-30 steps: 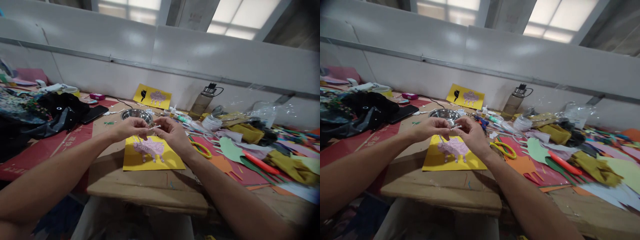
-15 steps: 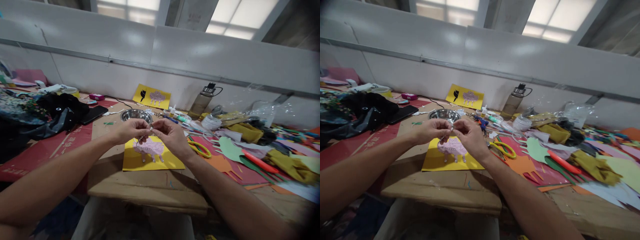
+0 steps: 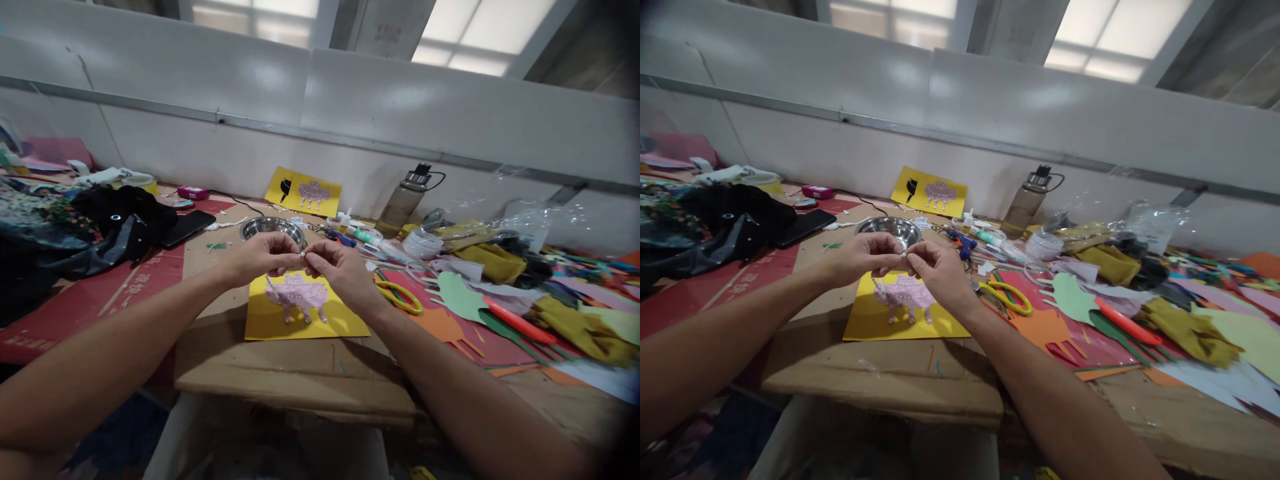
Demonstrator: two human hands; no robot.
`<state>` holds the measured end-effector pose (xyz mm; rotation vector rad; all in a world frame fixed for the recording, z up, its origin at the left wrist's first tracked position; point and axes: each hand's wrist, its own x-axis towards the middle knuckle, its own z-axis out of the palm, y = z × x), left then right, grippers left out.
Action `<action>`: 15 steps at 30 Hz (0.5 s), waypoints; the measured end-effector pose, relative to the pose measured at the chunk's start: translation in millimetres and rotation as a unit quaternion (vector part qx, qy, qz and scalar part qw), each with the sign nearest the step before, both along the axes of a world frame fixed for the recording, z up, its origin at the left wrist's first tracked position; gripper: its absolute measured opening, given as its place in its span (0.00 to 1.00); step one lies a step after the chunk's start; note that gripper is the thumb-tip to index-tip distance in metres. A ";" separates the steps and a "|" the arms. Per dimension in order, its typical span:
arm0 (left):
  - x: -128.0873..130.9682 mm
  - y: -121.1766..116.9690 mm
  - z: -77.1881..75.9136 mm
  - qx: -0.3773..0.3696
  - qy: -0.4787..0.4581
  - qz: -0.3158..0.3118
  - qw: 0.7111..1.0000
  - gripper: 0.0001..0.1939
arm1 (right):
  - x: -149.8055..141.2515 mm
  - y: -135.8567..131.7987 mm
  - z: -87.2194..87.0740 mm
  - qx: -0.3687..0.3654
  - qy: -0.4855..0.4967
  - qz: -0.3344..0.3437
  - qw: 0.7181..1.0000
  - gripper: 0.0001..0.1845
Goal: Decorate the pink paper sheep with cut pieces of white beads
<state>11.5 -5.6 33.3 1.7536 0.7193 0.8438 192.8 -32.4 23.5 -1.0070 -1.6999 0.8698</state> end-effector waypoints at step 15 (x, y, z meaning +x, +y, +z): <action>-0.8 1.5 0.1 0.038 0.026 0.029 0.999 0.13 | 0.3 -0.8 1.2 -0.015 -0.014 0.000 1.000 0.06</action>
